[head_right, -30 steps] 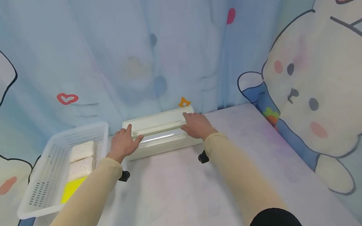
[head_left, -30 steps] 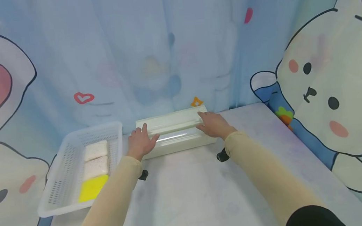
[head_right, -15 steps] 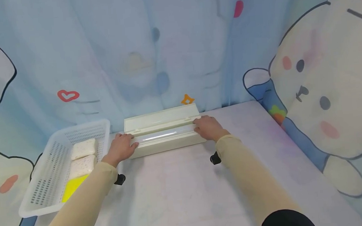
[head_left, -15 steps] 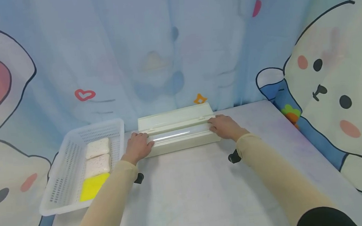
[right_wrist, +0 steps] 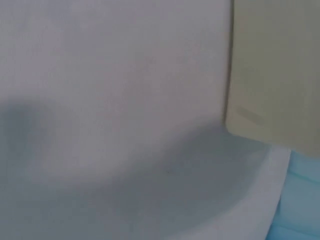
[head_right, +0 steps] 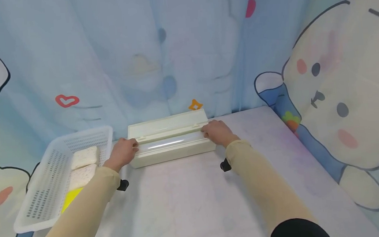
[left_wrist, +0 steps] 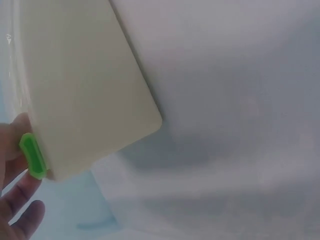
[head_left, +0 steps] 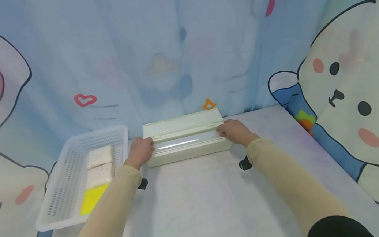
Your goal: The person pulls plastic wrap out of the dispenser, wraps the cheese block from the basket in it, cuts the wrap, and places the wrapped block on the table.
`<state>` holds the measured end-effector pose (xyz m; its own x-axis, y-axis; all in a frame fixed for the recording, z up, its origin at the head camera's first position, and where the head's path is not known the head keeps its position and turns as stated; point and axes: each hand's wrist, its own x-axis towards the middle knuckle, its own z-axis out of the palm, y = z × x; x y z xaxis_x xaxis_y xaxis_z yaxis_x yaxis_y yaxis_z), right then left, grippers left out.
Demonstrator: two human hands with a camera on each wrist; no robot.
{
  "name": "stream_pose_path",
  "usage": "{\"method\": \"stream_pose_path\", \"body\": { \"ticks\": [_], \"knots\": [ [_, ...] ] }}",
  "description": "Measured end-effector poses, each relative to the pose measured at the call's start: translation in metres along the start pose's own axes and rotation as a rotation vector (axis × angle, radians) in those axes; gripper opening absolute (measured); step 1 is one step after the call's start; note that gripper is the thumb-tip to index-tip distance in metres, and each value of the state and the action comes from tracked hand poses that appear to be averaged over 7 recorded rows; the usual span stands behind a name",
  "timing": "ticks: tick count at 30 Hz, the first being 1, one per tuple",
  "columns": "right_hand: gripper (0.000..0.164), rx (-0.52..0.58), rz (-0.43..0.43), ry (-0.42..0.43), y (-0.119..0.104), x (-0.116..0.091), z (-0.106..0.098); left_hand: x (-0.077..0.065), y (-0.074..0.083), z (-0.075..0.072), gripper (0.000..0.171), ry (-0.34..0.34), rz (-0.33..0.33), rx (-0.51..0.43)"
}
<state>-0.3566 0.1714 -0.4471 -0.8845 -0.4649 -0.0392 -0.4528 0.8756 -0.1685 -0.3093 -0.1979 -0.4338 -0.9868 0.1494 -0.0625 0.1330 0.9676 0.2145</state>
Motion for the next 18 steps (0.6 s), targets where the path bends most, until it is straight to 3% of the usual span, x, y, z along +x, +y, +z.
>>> {"method": "stream_pose_path", "body": {
  "ticks": [8,18],
  "knots": [
    [0.021,0.082,0.065,0.167,0.007,0.001,0.016,0.003,0.000,0.005,0.021,0.066,-0.014,0.025],
    [0.024,0.321,0.149,0.237,0.009,0.005,0.015,0.003,-0.008,0.005,0.020,0.061,-0.109,-0.148]
  ]
}}
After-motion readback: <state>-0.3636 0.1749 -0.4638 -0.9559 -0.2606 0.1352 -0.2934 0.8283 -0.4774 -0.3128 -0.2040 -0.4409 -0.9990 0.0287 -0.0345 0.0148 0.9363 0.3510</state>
